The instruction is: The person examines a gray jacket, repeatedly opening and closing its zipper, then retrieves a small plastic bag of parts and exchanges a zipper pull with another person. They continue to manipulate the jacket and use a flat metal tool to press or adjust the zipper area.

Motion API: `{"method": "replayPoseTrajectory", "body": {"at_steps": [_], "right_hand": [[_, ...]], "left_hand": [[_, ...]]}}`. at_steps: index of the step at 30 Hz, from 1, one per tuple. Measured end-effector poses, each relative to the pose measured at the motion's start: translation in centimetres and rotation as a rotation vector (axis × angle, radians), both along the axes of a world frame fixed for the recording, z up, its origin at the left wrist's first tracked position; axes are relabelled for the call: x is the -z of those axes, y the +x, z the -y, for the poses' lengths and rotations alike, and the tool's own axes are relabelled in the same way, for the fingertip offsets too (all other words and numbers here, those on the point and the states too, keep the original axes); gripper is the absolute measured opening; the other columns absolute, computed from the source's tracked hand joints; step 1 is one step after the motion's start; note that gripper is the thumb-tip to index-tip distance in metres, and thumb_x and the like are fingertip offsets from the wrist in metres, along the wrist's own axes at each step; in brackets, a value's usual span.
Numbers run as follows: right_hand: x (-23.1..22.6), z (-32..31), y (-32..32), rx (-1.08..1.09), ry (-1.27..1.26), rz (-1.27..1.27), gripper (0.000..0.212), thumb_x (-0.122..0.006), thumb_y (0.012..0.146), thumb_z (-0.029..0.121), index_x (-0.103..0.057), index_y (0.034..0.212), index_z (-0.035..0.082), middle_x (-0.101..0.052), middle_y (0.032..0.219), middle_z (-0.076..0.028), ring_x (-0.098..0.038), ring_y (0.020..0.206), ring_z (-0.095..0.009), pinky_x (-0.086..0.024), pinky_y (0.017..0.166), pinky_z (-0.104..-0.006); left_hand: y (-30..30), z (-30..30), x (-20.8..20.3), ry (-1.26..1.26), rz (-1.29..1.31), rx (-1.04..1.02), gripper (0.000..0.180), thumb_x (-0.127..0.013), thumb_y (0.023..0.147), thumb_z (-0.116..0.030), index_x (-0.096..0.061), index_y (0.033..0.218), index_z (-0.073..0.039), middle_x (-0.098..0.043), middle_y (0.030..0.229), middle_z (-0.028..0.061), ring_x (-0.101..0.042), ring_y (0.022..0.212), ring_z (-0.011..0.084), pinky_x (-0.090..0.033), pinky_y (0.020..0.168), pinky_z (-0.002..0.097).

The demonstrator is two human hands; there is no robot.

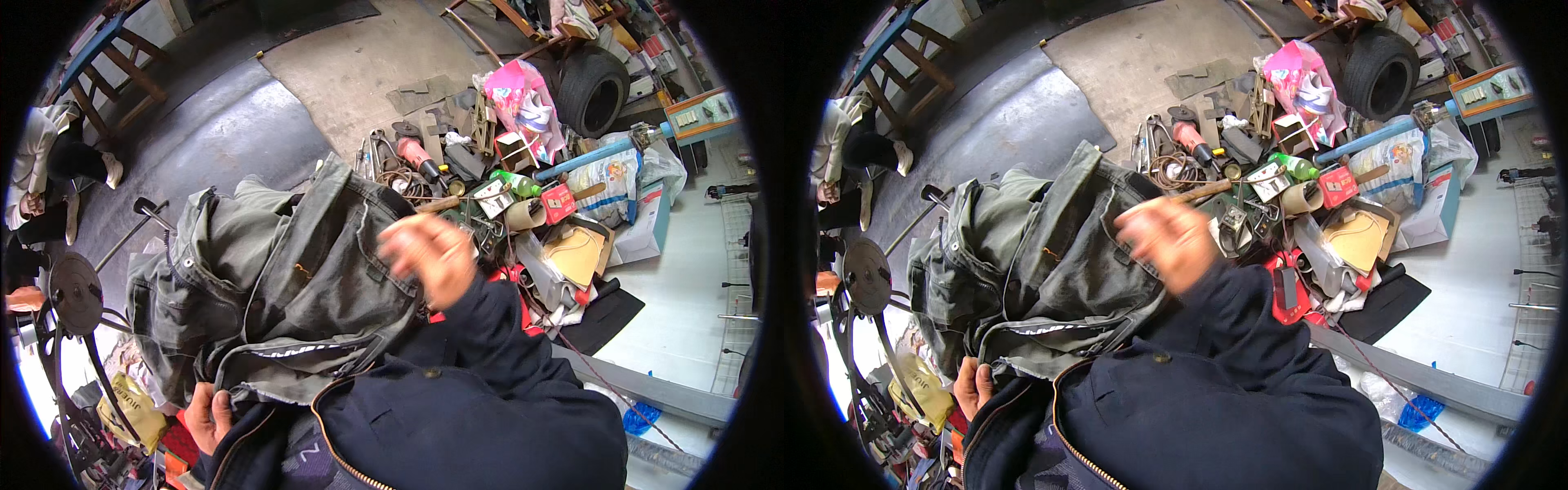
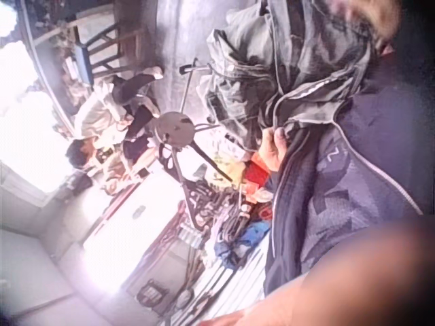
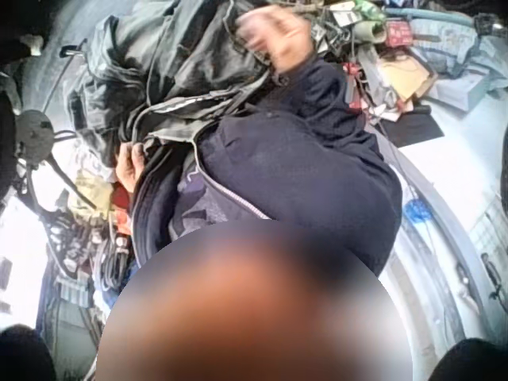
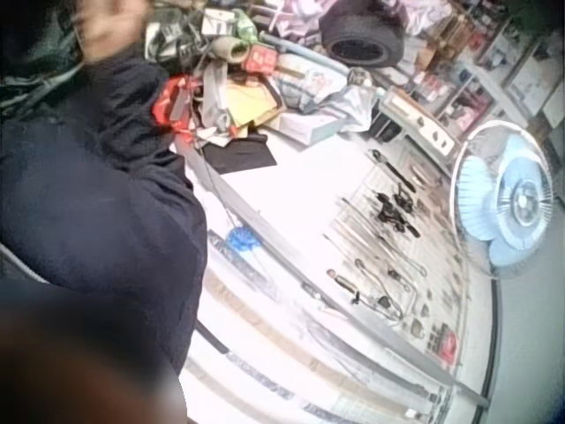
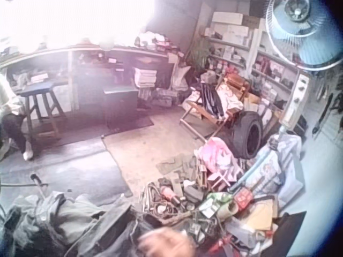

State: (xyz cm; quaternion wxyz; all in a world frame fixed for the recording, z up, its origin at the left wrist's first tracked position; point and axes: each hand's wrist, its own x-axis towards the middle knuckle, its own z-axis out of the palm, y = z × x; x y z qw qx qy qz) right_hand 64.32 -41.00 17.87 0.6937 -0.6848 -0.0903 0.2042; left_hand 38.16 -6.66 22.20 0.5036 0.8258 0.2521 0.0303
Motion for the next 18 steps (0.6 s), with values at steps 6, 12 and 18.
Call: {"method": "replayPoseTrajectory", "body": {"at_steps": [6, 12, 18], "right_hand": [[18.1, 16.5, 4.6, 0.544, -0.945, 0.087, 0.066, -0.088, 0.082, 0.038, -0.063, 0.134, 0.005, -0.069, 0.116, -0.015, -0.069, 0.099, -0.029, -0.057, 0.091, -0.0408], [21.2, 17.0, 3.4, 0.511, -1.265, 0.07, 0.098, -0.087, 0.074, 0.059, -0.046, 0.151, 0.013, -0.059, 0.136, -0.024, -0.063, 0.125, -0.044, -0.053, 0.102, -0.0524], [20.9, 13.6, 5.2, 0.419, -1.443, -0.046, 0.1, -0.088, 0.074, 0.057, -0.043, 0.153, 0.018, -0.052, 0.144, -0.021, -0.062, 0.127, -0.043, -0.053, 0.102, -0.0545]], "left_hand": [[-0.6, 0.1, 0.9, 0.008, 0.001, -0.064, 0.033, -0.062, 0.109, -0.023, -0.051, 0.084, -0.004, -0.042, 0.071, -0.0038, -0.038, 0.069, 0.0081, -0.03, 0.061, 0.0281], [-0.7, 0.4, 0.9, 0.003, 0.0, -0.076, 0.036, -0.061, 0.111, -0.027, -0.051, 0.085, -0.005, -0.041, 0.07, -0.0054, -0.036, 0.068, 0.0064, -0.029, 0.06, 0.0271], [-0.7, 0.7, 1.0, -0.009, -0.002, -0.107, 0.035, -0.061, 0.111, -0.027, -0.05, 0.085, -0.006, -0.041, 0.071, -0.0066, -0.035, 0.069, 0.0061, -0.028, 0.06, 0.0266]]}}
